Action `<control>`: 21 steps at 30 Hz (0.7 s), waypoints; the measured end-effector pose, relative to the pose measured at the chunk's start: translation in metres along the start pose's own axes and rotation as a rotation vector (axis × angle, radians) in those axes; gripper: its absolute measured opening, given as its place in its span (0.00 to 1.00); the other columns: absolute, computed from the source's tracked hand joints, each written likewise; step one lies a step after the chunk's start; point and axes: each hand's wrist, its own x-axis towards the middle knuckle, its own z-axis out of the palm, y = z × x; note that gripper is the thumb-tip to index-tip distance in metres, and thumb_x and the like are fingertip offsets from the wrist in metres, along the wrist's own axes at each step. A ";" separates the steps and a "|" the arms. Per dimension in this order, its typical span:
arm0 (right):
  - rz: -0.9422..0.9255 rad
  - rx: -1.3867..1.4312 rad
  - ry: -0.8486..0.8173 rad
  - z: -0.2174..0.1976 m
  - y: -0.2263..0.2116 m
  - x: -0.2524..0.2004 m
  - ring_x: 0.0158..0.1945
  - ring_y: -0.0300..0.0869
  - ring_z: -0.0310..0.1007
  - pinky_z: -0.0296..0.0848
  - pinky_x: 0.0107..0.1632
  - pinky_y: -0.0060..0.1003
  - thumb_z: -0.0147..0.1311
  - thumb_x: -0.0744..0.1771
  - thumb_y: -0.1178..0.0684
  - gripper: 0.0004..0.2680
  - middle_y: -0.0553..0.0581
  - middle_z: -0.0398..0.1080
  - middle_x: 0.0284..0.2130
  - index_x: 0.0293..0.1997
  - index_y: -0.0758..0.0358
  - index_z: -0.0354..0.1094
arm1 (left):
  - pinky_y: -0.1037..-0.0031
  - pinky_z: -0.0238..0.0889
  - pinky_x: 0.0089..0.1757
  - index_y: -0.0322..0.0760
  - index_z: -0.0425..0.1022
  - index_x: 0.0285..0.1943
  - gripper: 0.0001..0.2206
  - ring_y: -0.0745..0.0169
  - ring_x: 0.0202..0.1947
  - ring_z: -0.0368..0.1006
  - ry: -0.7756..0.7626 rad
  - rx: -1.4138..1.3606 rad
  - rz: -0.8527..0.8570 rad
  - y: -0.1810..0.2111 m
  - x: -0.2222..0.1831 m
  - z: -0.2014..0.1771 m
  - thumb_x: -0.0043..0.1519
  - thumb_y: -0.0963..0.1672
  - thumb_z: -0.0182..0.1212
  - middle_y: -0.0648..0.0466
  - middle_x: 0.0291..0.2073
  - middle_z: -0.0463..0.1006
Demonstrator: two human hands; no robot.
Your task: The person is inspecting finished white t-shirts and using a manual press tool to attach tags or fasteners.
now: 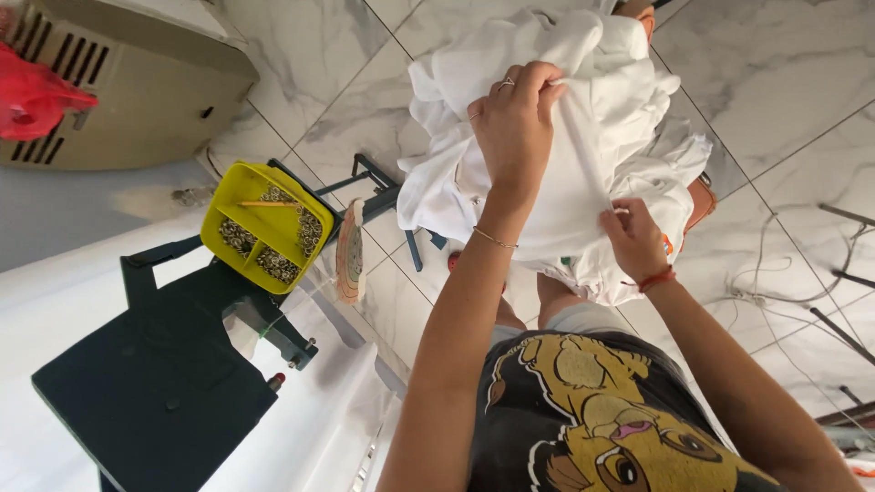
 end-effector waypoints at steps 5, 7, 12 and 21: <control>-0.637 -0.160 0.292 0.019 -0.031 0.002 0.41 0.49 0.62 0.69 0.34 0.35 0.50 0.61 0.64 0.08 0.57 0.59 0.35 0.40 0.66 0.58 | 0.68 0.60 0.36 0.47 0.67 0.39 0.05 0.58 0.31 0.68 0.300 0.204 0.228 -0.011 -0.057 -0.017 0.57 0.46 0.51 0.56 0.30 0.69; -0.784 -0.075 0.201 0.026 -0.060 -0.007 0.32 0.46 0.66 0.69 0.31 0.33 0.50 0.62 0.65 0.03 0.56 0.62 0.28 0.35 0.66 0.63 | 0.74 0.58 0.36 0.48 0.67 0.35 0.03 0.61 0.28 0.65 0.276 0.025 0.178 -0.027 -0.102 -0.016 0.55 0.46 0.54 0.59 0.26 0.64; -0.555 0.151 -0.152 0.053 -0.115 -0.021 0.32 0.46 0.71 0.71 0.32 0.36 0.48 0.63 0.64 0.03 0.62 0.69 0.29 0.38 0.69 0.64 | 0.71 0.61 0.35 0.43 0.65 0.37 0.05 0.59 0.29 0.68 0.210 -0.095 -0.083 -0.067 -0.140 -0.053 0.54 0.43 0.55 0.56 0.28 0.68; -0.418 0.342 -0.238 0.084 -0.138 -0.034 0.31 0.50 0.70 0.73 0.34 0.39 0.45 0.63 0.69 0.04 0.68 0.66 0.30 0.38 0.76 0.60 | 0.67 0.63 0.32 0.45 0.66 0.36 0.07 0.58 0.27 0.69 0.135 -0.180 -0.207 -0.096 -0.129 -0.054 0.52 0.45 0.58 0.59 0.25 0.69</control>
